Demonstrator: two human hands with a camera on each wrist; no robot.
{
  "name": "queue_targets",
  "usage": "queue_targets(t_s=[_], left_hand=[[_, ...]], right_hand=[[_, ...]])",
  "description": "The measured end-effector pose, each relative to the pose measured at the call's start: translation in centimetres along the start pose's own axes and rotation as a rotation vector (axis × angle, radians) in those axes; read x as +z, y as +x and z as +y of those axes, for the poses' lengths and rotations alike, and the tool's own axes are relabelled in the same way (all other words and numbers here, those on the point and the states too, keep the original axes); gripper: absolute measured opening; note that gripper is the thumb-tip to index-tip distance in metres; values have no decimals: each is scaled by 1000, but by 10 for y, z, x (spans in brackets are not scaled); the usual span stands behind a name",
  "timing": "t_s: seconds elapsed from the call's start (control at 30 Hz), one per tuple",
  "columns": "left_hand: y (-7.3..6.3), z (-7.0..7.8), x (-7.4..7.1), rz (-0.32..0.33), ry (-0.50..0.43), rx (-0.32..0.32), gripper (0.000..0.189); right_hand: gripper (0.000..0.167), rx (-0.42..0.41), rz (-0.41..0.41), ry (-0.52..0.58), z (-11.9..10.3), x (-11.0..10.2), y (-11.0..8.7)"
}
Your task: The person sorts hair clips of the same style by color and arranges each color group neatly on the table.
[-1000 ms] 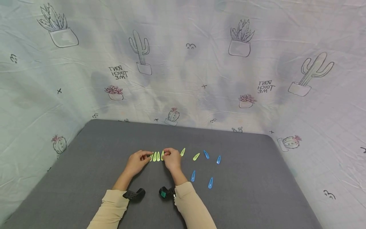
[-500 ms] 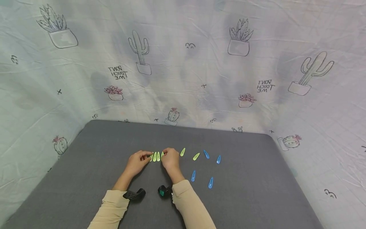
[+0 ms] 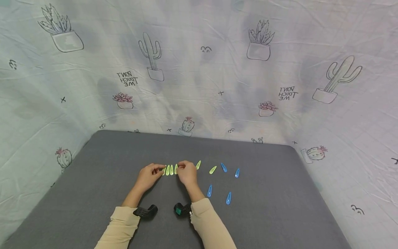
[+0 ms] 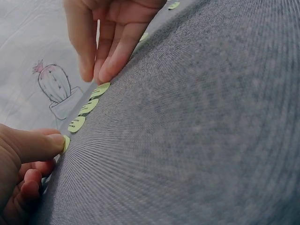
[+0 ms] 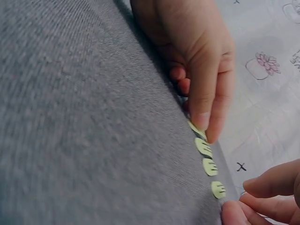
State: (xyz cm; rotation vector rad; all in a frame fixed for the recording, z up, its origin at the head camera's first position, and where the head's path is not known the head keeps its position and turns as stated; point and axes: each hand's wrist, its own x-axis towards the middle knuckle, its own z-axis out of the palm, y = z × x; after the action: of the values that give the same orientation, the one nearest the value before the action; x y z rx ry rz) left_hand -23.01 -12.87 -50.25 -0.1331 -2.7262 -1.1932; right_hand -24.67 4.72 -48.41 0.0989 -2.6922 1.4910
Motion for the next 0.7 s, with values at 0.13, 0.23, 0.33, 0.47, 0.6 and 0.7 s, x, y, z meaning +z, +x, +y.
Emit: queue_targets(t_s=[0.13, 0.23, 0.33, 0.47, 0.6, 0.7], left_hand=[[0, 0, 0, -1, 4, 1, 18], [1, 0, 0, -3, 7, 2, 19], [1, 0, 0, -5, 5, 4, 19], [0, 0, 0, -8, 1, -1, 19], [1, -1, 0, -10, -1, -6, 19], [2, -2, 0, -12, 1, -4, 20]], right_hand=[[24, 15, -22, 47, 2, -8, -2], [27, 13, -39, 88, 3, -18, -5], [31, -10, -48, 131, 4, -30, -8], [35, -45, -50, 202, 4, -46, -12], [37, -45, -48, 246, 14, -57, -13], [41, -25, -42, 254, 25, -63, -12]])
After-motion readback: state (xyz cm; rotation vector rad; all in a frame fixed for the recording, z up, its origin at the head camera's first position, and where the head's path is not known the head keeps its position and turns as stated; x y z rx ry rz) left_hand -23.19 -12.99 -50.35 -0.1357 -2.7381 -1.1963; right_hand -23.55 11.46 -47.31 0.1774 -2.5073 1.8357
